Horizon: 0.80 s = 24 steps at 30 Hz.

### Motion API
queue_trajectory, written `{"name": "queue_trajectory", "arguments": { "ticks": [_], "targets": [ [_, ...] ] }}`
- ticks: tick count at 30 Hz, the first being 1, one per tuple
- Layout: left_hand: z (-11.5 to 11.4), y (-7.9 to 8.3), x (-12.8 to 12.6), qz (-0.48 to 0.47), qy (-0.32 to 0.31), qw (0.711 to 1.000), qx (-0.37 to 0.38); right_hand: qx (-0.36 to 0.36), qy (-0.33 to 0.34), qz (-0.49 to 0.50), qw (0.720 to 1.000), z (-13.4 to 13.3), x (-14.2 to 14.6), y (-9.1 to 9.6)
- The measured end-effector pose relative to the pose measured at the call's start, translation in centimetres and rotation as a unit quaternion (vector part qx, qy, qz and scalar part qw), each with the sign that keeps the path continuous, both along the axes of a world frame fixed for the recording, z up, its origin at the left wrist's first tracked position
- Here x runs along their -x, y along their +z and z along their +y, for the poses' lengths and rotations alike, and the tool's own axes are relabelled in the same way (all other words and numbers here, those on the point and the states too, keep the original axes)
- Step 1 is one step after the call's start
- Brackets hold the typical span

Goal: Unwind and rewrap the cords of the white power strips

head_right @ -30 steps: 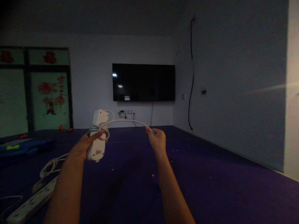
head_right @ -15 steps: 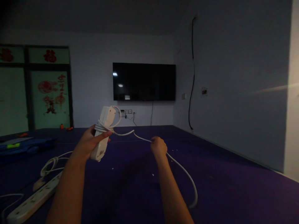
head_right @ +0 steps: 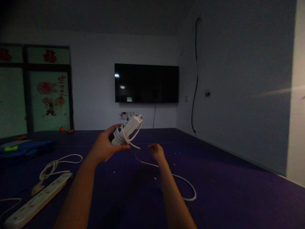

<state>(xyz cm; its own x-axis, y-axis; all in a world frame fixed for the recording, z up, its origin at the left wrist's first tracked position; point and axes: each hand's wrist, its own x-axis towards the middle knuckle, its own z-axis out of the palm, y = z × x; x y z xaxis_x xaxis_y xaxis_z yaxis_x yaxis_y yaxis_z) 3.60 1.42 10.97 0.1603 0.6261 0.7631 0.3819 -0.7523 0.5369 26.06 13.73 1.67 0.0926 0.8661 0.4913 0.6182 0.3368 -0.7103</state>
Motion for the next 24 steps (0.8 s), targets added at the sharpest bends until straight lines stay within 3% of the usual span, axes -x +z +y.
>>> {"name": "queue_trajectory", "arguments": {
  "ticks": [3, 6, 9, 12, 18, 24],
  "targets": [
    [-0.2, 0.0, -0.6, 0.020, -0.018, 1.000, -0.007, -0.032, 0.108, 0.051, 0.992, -1.3, 1.2, 2.1],
    [-0.2, 0.0, -0.9, 0.034, -0.024, 0.999, -0.018, -0.017, 0.348, 0.115, 0.930, -3.3, 2.2, 3.6],
    [-0.2, 0.0, -0.8, 0.042, -0.018, 0.999, -0.016, 0.015, 0.430, 0.070, 0.900, -4.5, 2.6, 4.0],
    [-0.3, 0.1, -0.4, 0.077, 0.017, 0.997, -0.011, -0.008, 0.393, 0.045, 0.919, -4.2, 2.7, 3.9],
    [-0.8, 0.3, 1.5, 0.168, 0.063, 0.983, 0.030, -0.124, 0.204, 0.053, 0.970, -2.9, 2.1, 3.9],
    [0.0, -0.6, 3.5, 0.183, 0.081, 0.976, 0.085, -0.212, 0.034, 0.069, 0.974, -4.2, 1.5, 4.9]
  ]
}}
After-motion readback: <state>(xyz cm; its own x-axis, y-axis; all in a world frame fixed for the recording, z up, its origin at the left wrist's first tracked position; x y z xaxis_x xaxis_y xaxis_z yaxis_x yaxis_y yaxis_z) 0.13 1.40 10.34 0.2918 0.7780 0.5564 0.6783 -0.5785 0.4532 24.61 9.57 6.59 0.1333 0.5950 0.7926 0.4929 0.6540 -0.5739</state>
